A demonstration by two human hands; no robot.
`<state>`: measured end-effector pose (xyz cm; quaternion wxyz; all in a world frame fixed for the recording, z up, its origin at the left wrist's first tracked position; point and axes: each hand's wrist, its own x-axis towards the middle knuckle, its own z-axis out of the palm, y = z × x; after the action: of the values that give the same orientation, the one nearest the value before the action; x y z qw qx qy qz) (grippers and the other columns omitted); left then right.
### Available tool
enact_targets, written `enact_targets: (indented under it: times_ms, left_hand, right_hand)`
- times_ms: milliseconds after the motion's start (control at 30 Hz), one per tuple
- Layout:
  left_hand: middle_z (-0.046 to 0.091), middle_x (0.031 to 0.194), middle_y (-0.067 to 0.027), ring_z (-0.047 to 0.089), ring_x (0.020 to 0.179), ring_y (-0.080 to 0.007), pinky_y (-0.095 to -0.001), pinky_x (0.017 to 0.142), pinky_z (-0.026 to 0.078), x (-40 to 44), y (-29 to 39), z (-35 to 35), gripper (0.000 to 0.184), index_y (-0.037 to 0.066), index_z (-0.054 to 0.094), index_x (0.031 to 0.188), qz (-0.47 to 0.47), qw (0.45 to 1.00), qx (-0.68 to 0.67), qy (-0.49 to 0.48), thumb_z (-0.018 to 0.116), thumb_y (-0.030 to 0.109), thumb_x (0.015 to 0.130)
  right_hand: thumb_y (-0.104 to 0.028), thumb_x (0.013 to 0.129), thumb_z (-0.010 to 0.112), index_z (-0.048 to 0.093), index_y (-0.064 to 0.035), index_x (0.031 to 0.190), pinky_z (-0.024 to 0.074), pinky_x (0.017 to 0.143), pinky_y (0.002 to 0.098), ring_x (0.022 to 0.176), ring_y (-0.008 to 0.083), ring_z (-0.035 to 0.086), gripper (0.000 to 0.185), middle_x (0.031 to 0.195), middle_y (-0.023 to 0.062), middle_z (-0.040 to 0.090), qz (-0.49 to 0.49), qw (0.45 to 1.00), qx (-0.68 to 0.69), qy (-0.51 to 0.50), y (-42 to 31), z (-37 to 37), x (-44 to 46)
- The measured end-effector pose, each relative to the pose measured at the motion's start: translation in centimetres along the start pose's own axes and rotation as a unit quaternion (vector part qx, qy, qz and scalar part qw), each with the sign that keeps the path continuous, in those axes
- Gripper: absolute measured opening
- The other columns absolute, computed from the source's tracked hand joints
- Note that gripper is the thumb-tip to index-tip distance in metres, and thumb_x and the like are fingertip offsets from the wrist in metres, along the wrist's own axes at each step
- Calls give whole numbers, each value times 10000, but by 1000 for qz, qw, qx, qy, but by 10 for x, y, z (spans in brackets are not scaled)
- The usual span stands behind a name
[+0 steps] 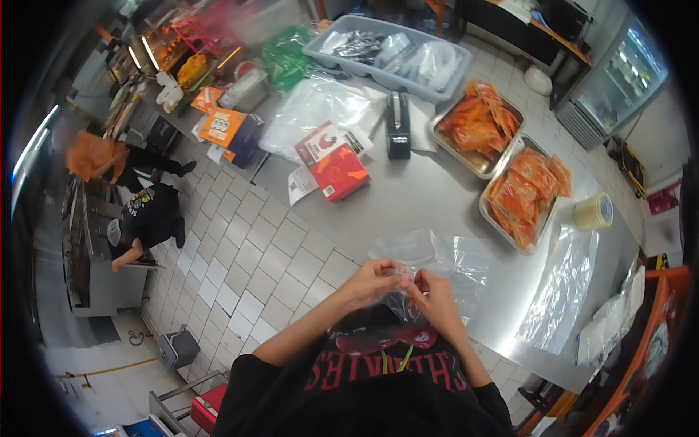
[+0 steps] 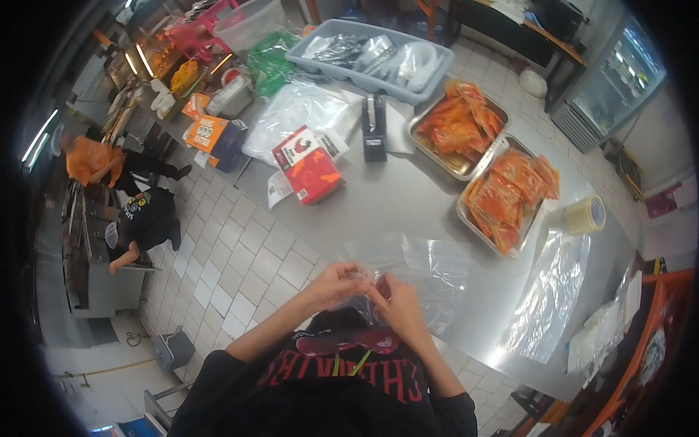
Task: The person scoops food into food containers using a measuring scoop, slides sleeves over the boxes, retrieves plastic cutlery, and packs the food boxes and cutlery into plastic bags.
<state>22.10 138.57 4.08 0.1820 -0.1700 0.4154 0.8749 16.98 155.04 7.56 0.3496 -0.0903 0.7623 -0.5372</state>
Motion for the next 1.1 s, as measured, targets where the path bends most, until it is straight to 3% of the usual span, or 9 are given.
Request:
enact_targets:
  times_ms: [167,233,567,633,767,833,900,967,1100]
  left_hand:
    - [580,972,-78,568,869,-120,-231,738,460,-47,38,33,263,-18,516,1040,-30,991,-126,29,587,124,831]
    - [570,976,-93,567,870,-160,-259,757,452,-74,76,65,374,-6,492,1099,3,981,190,-28,573,261,851]
    - [587,847,-73,537,780,-145,-289,702,440,-109,91,63,426,31,549,989,212,900,380,4,631,393,780]
    - [533,624,-28,501,598,-135,-277,573,420,-126,87,17,240,36,597,855,313,855,392,129,647,254,769]
    - [553,621,-41,507,544,-184,-269,553,433,-159,102,-53,211,73,599,920,259,820,390,330,641,84,714]
    - [588,792,-68,567,726,-234,-311,683,458,-143,102,-48,351,113,575,1012,221,761,422,441,656,66,674]
    - [549,1013,-88,514,970,-271,-386,864,393,-106,81,-50,433,148,545,1076,380,559,586,447,661,90,662]
    - [488,1126,-111,409,1113,-281,-435,965,282,-71,57,-39,436,144,558,1063,433,629,603,232,661,104,641]
    - [525,1043,-104,448,1046,-277,-363,938,323,25,-4,-22,297,59,554,1021,428,786,440,79,623,196,766]
  right_hand:
    - [-178,772,669,549,4,643,391,476,206,495,77,512,254,564,36,566,-121,982,37,-141,-41,-10,-13]
    - [-189,773,670,552,6,679,421,498,221,532,89,544,246,602,38,579,-138,971,13,-195,-71,-19,-31]
    - [14,641,630,507,-11,704,462,552,289,617,230,585,140,657,89,553,-303,914,-246,-114,-104,-21,-38]
    - [-15,732,548,490,-27,653,423,485,290,537,185,534,98,606,71,510,-488,796,-319,166,-58,-85,-16]
    - [13,758,535,329,-49,596,374,527,198,572,55,426,269,587,-3,359,-359,898,-216,135,-94,-129,-36]
    - [37,728,519,372,-36,603,377,562,219,612,68,438,206,600,3,401,-328,916,-185,139,-83,-134,-23]
    - [0,732,559,423,-22,623,385,549,223,598,98,473,175,618,28,452,-303,937,-146,99,-87,-126,-10]
    - [-73,739,639,525,5,665,400,523,232,569,159,544,157,656,78,554,-247,967,-58,22,-97,-113,10]
    - [-109,617,741,565,-25,872,445,640,284,749,250,537,321,811,103,532,-245,804,-540,-41,-116,-131,71]
